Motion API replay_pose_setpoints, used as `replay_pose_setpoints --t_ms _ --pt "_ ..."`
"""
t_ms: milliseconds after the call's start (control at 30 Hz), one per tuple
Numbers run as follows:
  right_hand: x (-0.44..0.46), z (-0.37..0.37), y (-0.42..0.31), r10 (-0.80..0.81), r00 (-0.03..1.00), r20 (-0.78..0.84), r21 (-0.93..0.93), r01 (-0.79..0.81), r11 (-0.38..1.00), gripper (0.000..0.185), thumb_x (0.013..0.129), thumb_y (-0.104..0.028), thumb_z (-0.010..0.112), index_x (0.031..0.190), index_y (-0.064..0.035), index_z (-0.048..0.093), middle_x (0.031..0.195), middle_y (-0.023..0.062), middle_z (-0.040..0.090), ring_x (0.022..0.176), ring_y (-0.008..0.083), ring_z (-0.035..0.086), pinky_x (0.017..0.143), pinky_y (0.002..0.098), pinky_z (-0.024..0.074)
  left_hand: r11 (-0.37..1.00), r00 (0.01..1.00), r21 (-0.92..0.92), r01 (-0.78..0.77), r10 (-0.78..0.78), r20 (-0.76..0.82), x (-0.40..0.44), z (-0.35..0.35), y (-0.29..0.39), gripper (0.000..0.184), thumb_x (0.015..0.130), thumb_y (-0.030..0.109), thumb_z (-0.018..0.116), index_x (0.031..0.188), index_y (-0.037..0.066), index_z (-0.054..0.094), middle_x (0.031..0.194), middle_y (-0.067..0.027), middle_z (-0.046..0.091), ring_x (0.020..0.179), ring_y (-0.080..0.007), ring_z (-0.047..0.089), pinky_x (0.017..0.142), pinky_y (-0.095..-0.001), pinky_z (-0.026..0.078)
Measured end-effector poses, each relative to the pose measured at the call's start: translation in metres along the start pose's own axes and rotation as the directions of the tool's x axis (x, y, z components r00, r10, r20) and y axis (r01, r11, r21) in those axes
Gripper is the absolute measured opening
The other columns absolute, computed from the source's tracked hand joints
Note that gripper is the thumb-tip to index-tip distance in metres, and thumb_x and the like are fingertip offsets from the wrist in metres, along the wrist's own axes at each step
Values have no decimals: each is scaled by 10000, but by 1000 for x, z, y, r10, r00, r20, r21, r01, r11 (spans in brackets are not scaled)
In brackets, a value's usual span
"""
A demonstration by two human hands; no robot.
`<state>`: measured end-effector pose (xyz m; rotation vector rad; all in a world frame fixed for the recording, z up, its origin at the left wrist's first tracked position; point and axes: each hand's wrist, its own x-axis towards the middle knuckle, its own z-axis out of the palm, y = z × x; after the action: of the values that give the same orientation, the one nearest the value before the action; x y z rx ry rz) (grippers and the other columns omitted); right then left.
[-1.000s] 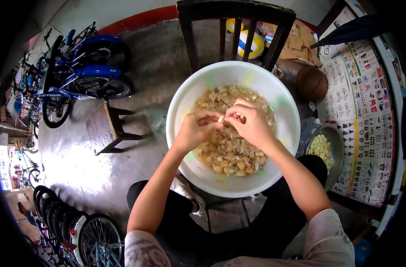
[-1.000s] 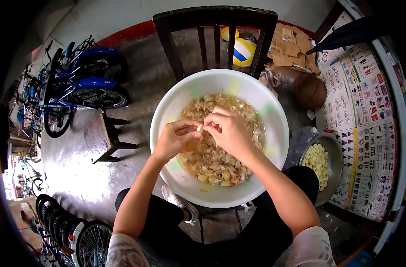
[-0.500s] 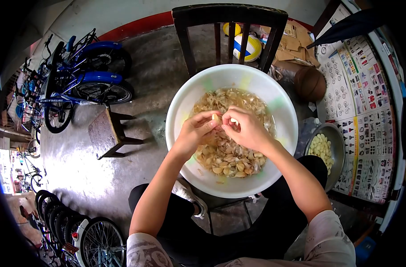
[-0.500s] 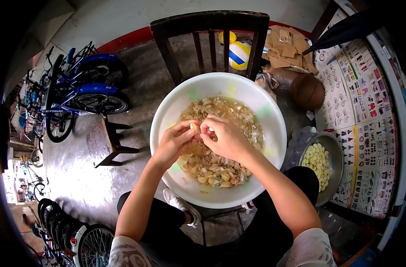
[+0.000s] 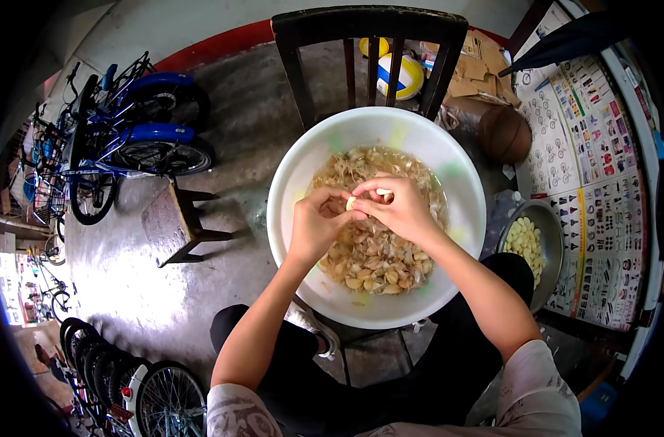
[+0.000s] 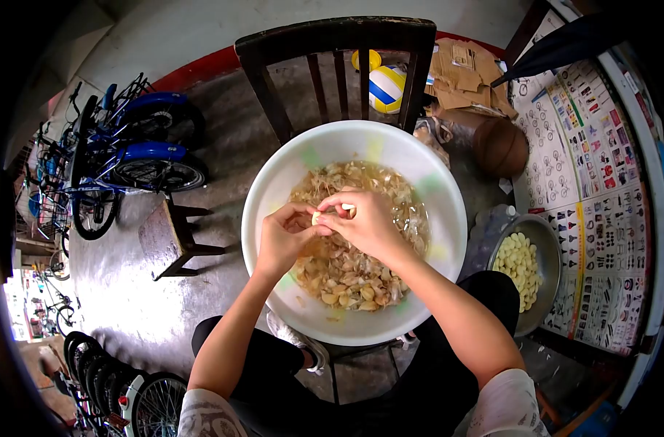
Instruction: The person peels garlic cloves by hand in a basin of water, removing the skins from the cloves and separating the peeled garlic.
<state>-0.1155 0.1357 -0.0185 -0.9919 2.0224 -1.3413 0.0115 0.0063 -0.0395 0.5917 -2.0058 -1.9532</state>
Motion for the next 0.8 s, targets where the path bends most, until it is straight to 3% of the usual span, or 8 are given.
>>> replay_pose_setpoints --t_ms 233,300,367,467,533,633,733,800 --pt "-2 -3 -4 -52 999 -10 35 52 998 127 779 -107 776 874 -33 737 727 44 623 627 120 604 599 268 501 988 999 150 -49 50 -1 0 -1 3 289 740 56 822 958 -35 656 852 -91 706 759 -122 696 671 -254 561" --pt "-2 -4 -4 -26 999 35 61 24 998 96 812 -69 750 842 6 698 751 14 591 656 71 522 589 241 426 988 999 153 -36 34 19 -1 -2 11 264 760 60 809 957 -32 659 861 -90 707 765 -122 695 685 -256 559" --pt "-2 -5 -4 -60 998 35 63 57 996 95 831 -76 727 847 6 680 761 11 590 667 75 524 598 239 433 987 999 156 -25 19 38 -1 -3 12 240 780 65 796 956 -29 662 869 -89 709 770 -121 693 700 -258 557" --pt "-4 -7 -9 -75 995 58 96 69 993 101 864 -93 685 861 1 648 779 8 592 691 80 532 616 237 442 1000 1000 20 -3 3 3 -1 -4 9 192 844 85 745 982 -17 658 896 -68 706 768 -120 676 713 -250 548" --pt "-5 -8 -11 -56 995 81 124 46 991 105 878 -104 666 871 -4 635 787 7 594 703 82 538 624 236 445 942 973 -271 200 -223 -58 -2 -7 11 158 916 129 676 1031 24 650 922 -13 677 784 -97 630 702 -236 522" --pt "-7 -11 -9 -51 990 131 132 33 991 110 882 -116 663 876 -13 624 797 1 603 730 85 558 634 244 452 852 958 -466 236 -284 -34 -3 -15 11 172 976 181 596 1103 67 617 981 20 612 898 -67 566 767 -239 474" --pt "-8 -20 -3 -62 981 184 74 49 996 101 880 -112 662 885 -15 636 798 23 616 735 89 573 639 255 464 737 960 -635 232 -278 29 -3 -22 -1 165 994 207 563 1111 99 605 938 46 562 865 -65 519 778 -233 450" --pt "-9 -25 3 -60 956 287 -384 172 907 115 873 -120 676 914 -15 650 768 53 611 719 89 570 639 259 469 645 963 -731 222 -262 62 0 -25 -2 159 997 201 555 1114 102 598 931 43 557 848 -68 518 777 -235 450"
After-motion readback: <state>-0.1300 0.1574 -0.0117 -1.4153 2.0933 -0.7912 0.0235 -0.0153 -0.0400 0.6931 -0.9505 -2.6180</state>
